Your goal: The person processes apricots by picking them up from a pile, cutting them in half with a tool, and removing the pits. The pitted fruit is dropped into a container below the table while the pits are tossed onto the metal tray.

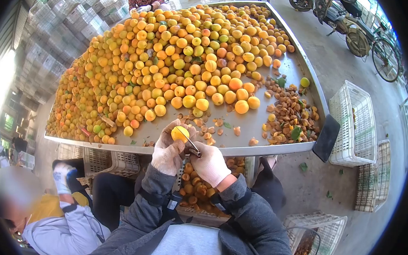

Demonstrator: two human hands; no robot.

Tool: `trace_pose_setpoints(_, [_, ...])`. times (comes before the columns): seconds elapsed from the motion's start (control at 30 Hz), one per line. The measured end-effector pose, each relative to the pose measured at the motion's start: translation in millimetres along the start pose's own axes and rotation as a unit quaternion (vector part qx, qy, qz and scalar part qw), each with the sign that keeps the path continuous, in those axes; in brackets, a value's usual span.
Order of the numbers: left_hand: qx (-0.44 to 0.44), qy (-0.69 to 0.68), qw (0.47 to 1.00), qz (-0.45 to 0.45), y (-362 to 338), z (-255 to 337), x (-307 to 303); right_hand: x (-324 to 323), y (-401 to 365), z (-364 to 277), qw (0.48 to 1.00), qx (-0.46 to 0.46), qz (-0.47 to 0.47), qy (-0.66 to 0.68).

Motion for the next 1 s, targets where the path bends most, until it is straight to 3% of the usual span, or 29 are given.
trace_pose_setpoints(0.37, [0.004, 0.147, 0.989, 0.012, -7, 5, 14, -1, 9, 9, 0.992, 0.028, -0.087, -0.089])
trace_pose_setpoints(0.47, [0.047, 0.183, 0.982, -0.008, -6, 10, 22, 0, 9, 3, 0.999, -0.022, -0.006, -0.041])
trace_pose_setpoints(0.53, [0.021, 0.104, 0.994, -0.011, -7, 12, 28, -5, 8, -5, 1.0, -0.013, 0.013, -0.008])
trace_pose_setpoints(0.67, [0.037, 0.127, 0.991, -0.003, -3, 3, 24, -1, 8, 0, 0.993, -0.06, 0.069, -0.072])
trace_pose_setpoints(0.73, [0.025, 0.212, 0.976, 0.051, 1, 4, 23, 1, 9, -1, 0.997, -0.02, 0.017, -0.066])
trace_pose_setpoints(0.77, [0.034, 0.223, 0.974, 0.036, 1, 8, 26, -4, 9, -3, 0.995, 0.036, -0.067, -0.063])
trace_pose_setpoints(0.8, [0.032, 0.223, 0.974, 0.036, 3, 11, 24, -4, 8, 4, 0.995, 0.038, -0.066, -0.063])
trace_pose_setpoints(0.87, [0.005, 0.275, 0.961, -0.023, 5, 17, 23, 3, 9, 21, 0.97, 0.111, -0.162, 0.145])
trace_pose_setpoints(0.9, [0.004, 0.275, 0.961, -0.027, 6, 20, 22, -5, 6, 1, 0.939, 0.192, -0.197, 0.207])
trace_pose_setpoints(1.0, [-0.025, 0.274, 0.959, -0.072, 6, 28, 21, -13, 3, -14, 0.912, 0.244, -0.252, 0.214])
Point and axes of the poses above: each hand's wrist, its own y-axis towards the middle knuckle, its own x-axis out of the palm, z = x × y, the point moved 2 cm from there along y, towards the middle knuckle, and after that the axes turned 9 degrees about z, right-handed, at the moved point
